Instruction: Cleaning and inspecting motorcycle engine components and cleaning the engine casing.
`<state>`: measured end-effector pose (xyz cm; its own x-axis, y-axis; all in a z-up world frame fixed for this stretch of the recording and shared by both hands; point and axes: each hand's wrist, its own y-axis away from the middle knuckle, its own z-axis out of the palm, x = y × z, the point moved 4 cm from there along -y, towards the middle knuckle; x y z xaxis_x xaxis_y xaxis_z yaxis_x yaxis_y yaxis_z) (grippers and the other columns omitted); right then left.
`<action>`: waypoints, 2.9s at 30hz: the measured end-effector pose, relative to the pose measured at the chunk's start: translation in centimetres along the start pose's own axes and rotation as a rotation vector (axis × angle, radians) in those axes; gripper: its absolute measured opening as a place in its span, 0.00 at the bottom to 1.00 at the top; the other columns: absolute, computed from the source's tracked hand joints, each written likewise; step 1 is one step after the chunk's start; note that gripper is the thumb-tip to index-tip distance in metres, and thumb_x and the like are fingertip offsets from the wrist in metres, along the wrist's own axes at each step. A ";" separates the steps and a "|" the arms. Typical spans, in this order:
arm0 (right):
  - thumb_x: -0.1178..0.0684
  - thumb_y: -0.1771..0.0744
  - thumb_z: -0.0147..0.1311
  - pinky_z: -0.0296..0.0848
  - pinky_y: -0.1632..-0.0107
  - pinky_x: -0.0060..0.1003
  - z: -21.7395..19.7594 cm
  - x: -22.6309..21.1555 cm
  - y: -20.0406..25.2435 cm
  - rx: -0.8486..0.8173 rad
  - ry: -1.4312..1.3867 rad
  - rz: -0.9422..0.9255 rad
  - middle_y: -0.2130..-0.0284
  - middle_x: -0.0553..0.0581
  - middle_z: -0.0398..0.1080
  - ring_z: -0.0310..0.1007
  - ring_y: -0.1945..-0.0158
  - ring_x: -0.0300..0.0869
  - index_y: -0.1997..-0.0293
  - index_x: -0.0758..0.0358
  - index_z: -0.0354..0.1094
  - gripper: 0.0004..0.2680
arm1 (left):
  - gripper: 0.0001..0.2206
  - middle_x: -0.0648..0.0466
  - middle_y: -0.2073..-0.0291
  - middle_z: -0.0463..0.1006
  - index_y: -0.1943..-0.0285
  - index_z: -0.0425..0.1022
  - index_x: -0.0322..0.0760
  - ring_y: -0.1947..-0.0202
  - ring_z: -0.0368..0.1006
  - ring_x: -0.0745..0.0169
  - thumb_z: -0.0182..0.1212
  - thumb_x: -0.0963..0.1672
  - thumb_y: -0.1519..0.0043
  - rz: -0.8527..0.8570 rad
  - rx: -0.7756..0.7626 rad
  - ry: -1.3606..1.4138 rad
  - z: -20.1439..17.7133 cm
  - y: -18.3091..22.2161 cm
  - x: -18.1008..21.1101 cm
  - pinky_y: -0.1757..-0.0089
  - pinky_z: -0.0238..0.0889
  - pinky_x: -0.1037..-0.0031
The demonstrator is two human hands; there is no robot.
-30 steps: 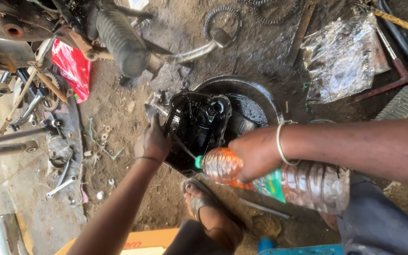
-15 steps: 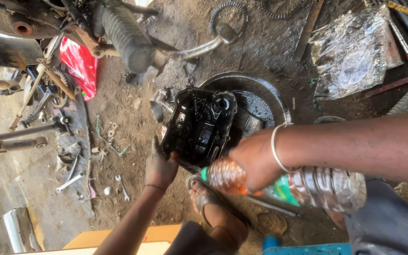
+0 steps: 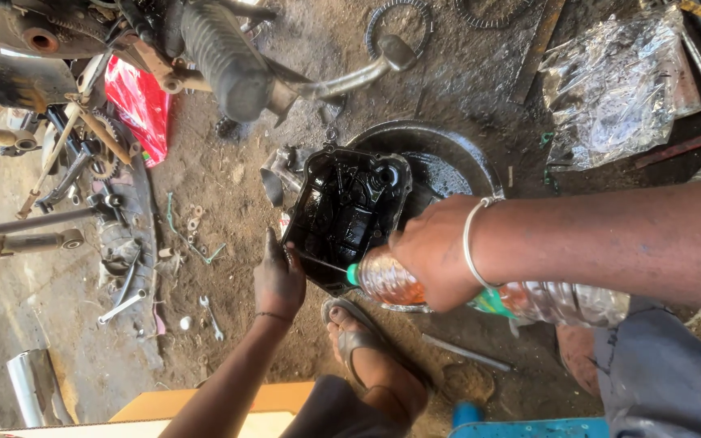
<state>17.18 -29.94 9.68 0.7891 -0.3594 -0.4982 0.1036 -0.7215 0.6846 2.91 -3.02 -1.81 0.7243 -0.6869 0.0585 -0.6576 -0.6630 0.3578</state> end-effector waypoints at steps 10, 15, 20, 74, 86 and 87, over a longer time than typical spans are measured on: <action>0.52 0.37 0.58 0.76 0.48 0.41 1.1 0.5 -1.4 0.011 0.027 0.027 0.51 0.64 0.74 0.76 0.47 0.47 0.33 0.72 0.57 0.25 | 0.37 0.43 0.65 0.81 0.19 0.33 0.40 0.76 0.72 0.64 0.51 0.42 0.36 -0.024 -0.159 -0.013 -0.5 -0.1 0.5 0.74 0.71 0.73; 0.53 0.37 0.58 0.76 0.47 0.41 0.6 0.9 -1.7 0.078 -0.031 0.051 0.50 0.65 0.73 0.75 0.45 0.48 0.29 0.73 0.48 0.30 | 0.35 0.43 0.63 0.81 0.19 0.34 0.41 0.79 0.71 0.66 0.47 0.42 0.34 -0.029 -0.168 0.026 -0.9 -0.2 1.1 0.76 0.70 0.73; 0.53 0.37 0.55 0.79 0.48 0.41 0.3 -0.2 -1.1 -0.022 0.000 0.071 0.50 0.65 0.75 0.78 0.47 0.48 0.28 0.72 0.49 0.29 | 0.26 0.44 0.70 0.83 0.23 0.53 0.44 0.86 0.64 0.68 0.49 0.48 0.31 -0.123 -0.227 -0.076 -1.8 -0.7 2.6 0.81 0.64 0.74; 0.39 0.35 0.54 0.74 0.58 0.49 1.2 7.5 -3.4 0.095 -0.483 0.247 0.66 0.64 0.75 0.76 0.65 0.47 0.59 0.74 0.73 0.20 | 0.51 0.46 0.31 0.64 0.18 0.31 0.56 0.41 0.72 0.52 0.69 0.42 0.45 0.074 -0.196 -0.311 -3.7 -5.0 10.8 0.51 0.75 0.66; 0.40 0.35 0.54 0.73 0.63 0.49 3.5 7.4 -3.2 0.003 -0.679 0.294 0.71 0.62 0.74 0.72 0.70 0.48 0.59 0.72 0.76 0.18 | 0.45 0.36 0.34 0.61 0.20 0.35 0.43 0.34 0.59 0.38 0.65 0.49 0.42 0.102 -0.096 -0.256 -3.6 -0.5 1.8 0.40 0.59 0.55; 0.40 0.35 0.54 0.73 0.63 0.49 4.8 7.5 -3.3 -0.003 -0.663 0.301 0.71 0.62 0.74 0.72 0.70 0.48 0.59 0.72 0.76 0.18 | 0.45 0.36 0.34 0.61 0.20 0.35 0.43 0.34 0.59 0.38 0.65 0.49 0.42 0.096 -0.095 -0.239 -3.5 -0.3 1.5 0.40 0.59 0.55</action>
<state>19.87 -33.13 1.15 0.2505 -0.8261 -0.5048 -0.0581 -0.5333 0.8439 4.93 -2.76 1.44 0.5825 -0.8037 -0.1213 -0.6907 -0.5682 0.4473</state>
